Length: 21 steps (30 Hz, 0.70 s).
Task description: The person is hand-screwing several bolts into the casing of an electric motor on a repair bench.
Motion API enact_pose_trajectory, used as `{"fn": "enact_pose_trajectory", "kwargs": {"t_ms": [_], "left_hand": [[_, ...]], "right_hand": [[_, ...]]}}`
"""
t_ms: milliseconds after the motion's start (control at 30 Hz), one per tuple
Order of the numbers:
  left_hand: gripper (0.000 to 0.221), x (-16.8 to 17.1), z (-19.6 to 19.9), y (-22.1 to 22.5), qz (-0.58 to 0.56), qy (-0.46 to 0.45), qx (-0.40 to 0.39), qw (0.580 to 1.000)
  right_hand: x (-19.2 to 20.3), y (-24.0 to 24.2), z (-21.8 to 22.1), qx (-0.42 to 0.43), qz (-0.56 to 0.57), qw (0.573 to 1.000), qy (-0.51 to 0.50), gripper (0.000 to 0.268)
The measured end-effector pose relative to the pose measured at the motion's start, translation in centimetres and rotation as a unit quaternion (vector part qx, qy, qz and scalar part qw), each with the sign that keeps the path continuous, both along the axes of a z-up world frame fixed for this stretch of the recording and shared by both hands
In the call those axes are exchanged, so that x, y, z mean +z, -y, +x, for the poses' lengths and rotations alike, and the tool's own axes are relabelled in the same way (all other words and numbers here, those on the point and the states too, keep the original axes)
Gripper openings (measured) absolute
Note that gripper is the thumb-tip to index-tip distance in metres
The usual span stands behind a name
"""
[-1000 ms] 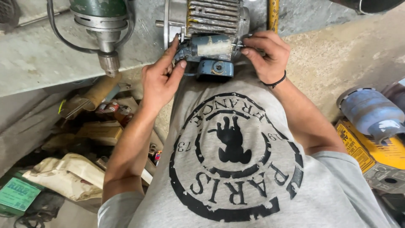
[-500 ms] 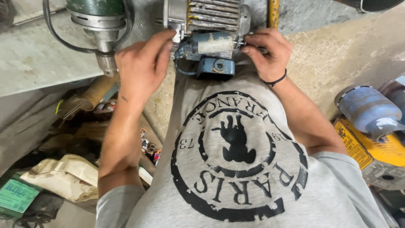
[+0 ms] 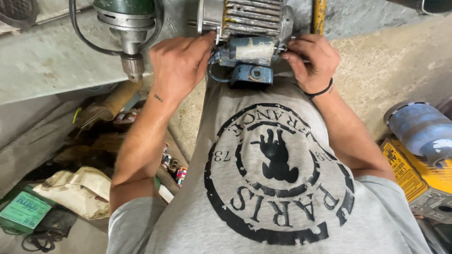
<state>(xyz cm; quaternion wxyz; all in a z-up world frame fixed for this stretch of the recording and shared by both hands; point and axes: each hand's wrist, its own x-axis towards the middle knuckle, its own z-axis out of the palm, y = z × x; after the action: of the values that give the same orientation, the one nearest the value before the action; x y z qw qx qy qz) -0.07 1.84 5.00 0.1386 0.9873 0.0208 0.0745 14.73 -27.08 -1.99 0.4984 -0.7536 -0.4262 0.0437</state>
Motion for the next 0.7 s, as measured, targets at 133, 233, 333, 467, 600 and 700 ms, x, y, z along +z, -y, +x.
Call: {"fn": "enact_pose_trajectory", "kwargs": {"t_ms": [133,233,333,467,600,700], "left_hand": [[0.012,0.4,0.6,-0.1,-0.006,0.004,0.01,1.0],[0.015,1.2,0.9,-0.1,-0.011,-0.025,0.007,1.0],[0.011,1.9,1.3,-0.2,-0.06,-0.061,0.002,0.996],[0.015,2.0,1.3,-0.1,-0.069,-0.062,0.011,0.996],[0.015,1.9,1.1,-0.1,-0.07,-0.059,0.007,0.996],[0.016,2.2,1.3,-0.3,-0.083,-0.059,-0.002,0.995]], "right_hand": [[-0.4,-0.1,0.5,0.023,0.012,1.0,0.007,0.022],[-1.7,-0.1,0.6,0.016,0.036,0.998,0.058,0.024],[-1.3,-0.4,0.9,0.012,0.035,0.994,0.104,0.024],[-0.2,-1.1,1.4,0.029,0.028,0.987,0.154,0.032],[-2.1,-0.8,0.9,0.01,0.024,0.989,0.148,0.032],[-0.3,-1.3,1.4,0.029,0.036,0.991,0.123,0.031]]}}
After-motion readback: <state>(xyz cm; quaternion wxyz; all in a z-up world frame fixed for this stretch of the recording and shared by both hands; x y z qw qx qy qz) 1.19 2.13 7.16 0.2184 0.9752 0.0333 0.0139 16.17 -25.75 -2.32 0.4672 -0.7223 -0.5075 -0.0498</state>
